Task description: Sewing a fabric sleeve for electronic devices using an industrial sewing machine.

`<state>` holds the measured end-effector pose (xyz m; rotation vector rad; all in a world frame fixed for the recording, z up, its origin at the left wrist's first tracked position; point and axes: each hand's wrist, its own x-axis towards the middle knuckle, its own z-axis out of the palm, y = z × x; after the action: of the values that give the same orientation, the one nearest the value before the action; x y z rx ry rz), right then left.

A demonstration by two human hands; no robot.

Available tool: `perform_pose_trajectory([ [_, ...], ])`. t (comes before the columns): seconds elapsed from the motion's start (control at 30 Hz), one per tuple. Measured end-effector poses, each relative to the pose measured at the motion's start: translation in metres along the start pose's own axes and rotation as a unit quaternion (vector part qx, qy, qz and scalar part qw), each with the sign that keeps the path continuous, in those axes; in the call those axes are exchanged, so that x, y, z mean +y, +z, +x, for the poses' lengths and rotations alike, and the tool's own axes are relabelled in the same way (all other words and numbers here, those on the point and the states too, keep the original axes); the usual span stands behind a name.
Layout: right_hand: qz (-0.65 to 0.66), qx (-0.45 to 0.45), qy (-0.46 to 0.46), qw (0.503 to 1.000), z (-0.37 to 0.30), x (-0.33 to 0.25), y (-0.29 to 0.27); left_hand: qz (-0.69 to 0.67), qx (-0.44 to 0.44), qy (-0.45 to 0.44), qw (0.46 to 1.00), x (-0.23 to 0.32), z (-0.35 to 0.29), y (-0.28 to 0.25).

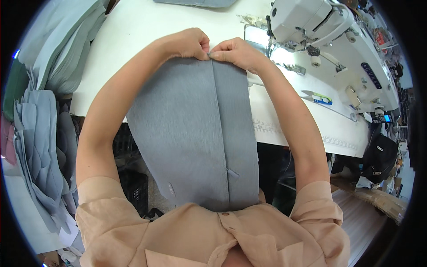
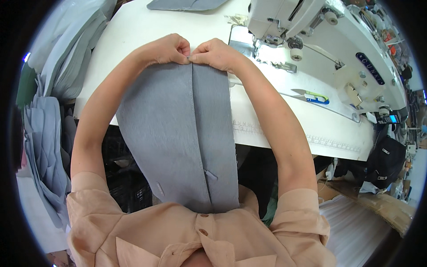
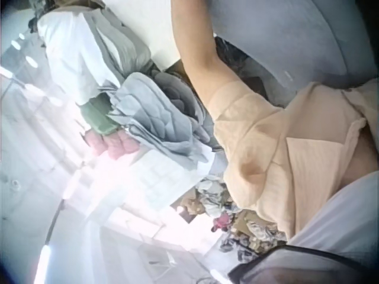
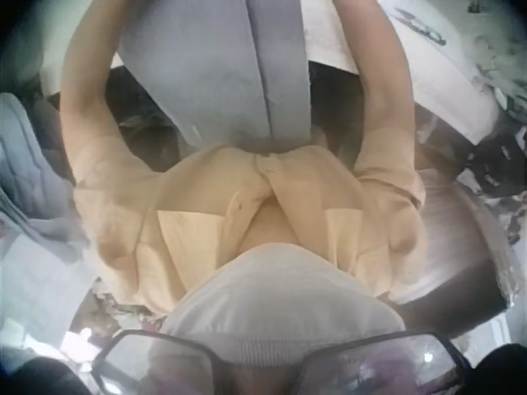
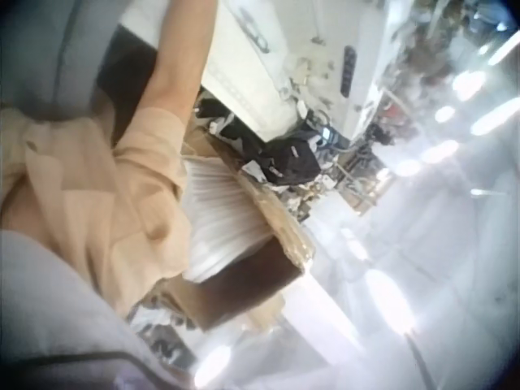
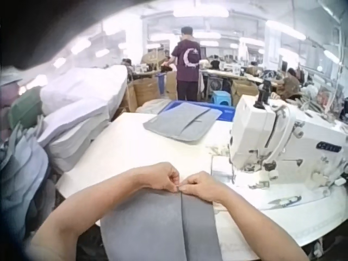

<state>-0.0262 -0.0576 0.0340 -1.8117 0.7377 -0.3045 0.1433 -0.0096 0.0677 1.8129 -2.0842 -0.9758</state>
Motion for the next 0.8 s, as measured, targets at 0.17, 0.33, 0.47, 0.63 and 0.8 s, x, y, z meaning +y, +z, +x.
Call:
perform_pose_trajectory([
  [0.17,-0.150,-0.010,-0.047,0.987,0.006,-0.001,-0.004,0.029,0.033,0.002,0.999,0.003,-0.005,0.013],
  [0.33,-0.194,-0.036,-0.029,0.980,0.003,-0.015,-0.007,-0.057,0.042,-0.006,0.998,0.002,-0.012,0.018],
  [0.47,-0.125,-0.016,-0.043,0.991,0.001,-0.021,-0.003,-0.208,0.025,-0.036,0.977,-0.006,-0.021,0.014],
  [0.63,-0.112,0.063,-0.061,0.990,0.001,-0.022,0.001,0.036,0.093,0.059,0.993,0.001,-0.012,-0.006],
  [0.8,0.131,0.211,0.060,0.967,-0.016,0.000,-0.006,0.443,0.131,0.210,0.862,0.046,0.038,0.001],
])
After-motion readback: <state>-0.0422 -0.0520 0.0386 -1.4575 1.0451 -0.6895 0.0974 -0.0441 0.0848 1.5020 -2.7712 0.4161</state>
